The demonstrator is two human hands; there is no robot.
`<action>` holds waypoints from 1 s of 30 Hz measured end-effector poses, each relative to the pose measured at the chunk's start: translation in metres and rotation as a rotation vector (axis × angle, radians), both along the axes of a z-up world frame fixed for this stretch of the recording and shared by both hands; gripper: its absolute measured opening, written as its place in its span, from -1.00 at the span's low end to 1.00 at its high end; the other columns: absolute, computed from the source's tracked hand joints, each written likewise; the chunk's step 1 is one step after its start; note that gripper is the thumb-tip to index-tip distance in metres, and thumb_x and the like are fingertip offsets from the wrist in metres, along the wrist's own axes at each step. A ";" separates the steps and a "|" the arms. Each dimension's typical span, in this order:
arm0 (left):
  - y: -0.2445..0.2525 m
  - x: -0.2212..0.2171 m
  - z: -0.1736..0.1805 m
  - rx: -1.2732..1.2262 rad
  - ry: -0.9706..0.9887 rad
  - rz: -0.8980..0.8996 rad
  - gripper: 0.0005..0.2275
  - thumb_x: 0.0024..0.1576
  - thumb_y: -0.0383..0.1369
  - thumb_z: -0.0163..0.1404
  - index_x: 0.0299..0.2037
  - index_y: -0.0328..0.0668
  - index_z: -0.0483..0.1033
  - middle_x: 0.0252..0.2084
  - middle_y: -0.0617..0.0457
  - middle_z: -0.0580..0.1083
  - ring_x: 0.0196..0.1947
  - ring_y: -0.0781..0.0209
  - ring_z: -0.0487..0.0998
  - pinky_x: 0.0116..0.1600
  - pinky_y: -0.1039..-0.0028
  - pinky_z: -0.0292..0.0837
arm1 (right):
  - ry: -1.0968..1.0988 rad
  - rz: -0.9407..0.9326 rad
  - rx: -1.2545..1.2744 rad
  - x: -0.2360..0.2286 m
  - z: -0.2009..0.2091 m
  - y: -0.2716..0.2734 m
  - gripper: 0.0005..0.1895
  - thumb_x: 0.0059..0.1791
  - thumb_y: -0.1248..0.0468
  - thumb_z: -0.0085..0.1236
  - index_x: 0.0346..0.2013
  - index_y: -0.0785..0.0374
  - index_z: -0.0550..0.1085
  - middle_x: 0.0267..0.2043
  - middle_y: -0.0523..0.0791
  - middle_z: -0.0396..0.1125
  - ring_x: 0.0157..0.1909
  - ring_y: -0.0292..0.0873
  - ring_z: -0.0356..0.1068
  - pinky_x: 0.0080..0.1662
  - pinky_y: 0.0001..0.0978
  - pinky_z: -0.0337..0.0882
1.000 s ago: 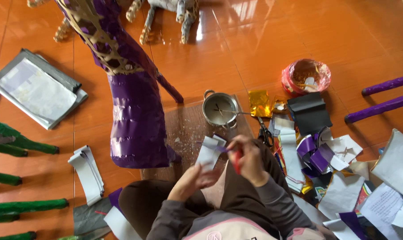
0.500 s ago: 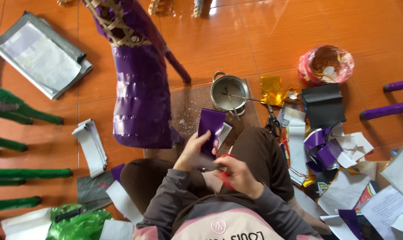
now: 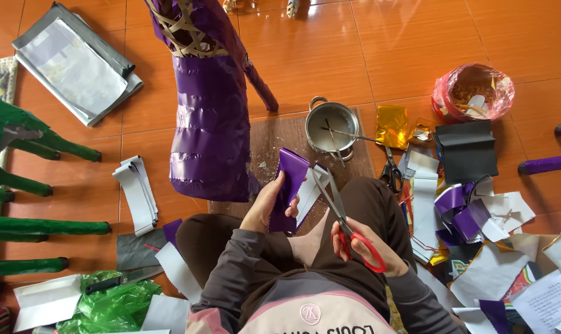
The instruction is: Applying purple paper strips and gold decorative material to a paper-mache giraffe figure.
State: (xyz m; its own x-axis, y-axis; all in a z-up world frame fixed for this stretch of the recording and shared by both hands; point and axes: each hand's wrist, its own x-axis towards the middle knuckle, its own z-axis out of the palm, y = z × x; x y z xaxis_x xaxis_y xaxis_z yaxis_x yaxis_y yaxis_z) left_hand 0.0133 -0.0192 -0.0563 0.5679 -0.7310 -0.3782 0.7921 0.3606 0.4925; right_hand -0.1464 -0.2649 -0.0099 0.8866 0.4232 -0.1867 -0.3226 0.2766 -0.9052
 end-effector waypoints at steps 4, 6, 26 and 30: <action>0.002 0.000 0.000 0.045 -0.055 -0.003 -0.51 0.34 0.05 -0.24 0.04 -0.33 0.41 -0.53 -0.09 0.43 -0.69 0.17 0.35 -0.42 0.37 0.34 | 0.002 0.016 0.000 0.001 -0.004 -0.003 -0.14 -0.09 -0.37 0.16 0.04 0.36 0.32 -0.31 -0.10 0.36 -0.36 -0.27 0.33 -0.26 -0.49 0.38; 0.002 0.000 0.001 0.057 -0.028 -0.002 -0.53 0.35 0.03 -0.23 -0.04 -0.34 0.38 -0.52 -0.11 0.44 -0.68 0.16 0.37 -0.43 0.36 0.35 | 0.001 0.021 0.000 0.002 -0.001 -0.004 -0.14 -0.09 -0.38 0.15 0.04 0.36 0.32 -0.31 -0.09 0.36 -0.35 -0.27 0.33 -0.26 -0.48 0.39; 0.000 -0.002 -0.037 0.383 -0.427 -0.312 -0.56 0.38 -0.03 -0.25 -0.20 -0.32 0.44 -0.51 0.06 0.49 -0.62 0.33 0.47 -0.50 0.51 0.42 | 0.115 -0.096 -0.061 0.008 -0.047 0.001 -0.48 -0.01 -0.14 0.19 -0.20 0.28 0.40 -0.65 -0.23 0.21 -0.72 -0.36 0.13 -0.61 -0.55 0.14; -0.005 -0.008 -0.016 0.321 -0.228 -0.190 -0.40 0.29 0.13 -0.40 -0.08 -0.28 0.51 -0.38 0.02 0.57 -0.49 0.27 0.55 -0.35 0.48 0.50 | 0.045 -0.116 -0.526 0.009 -0.049 0.001 -0.60 -0.08 0.02 0.34 -0.20 0.28 0.50 -0.60 -0.22 0.19 -0.62 -0.35 0.07 -0.54 -0.48 0.10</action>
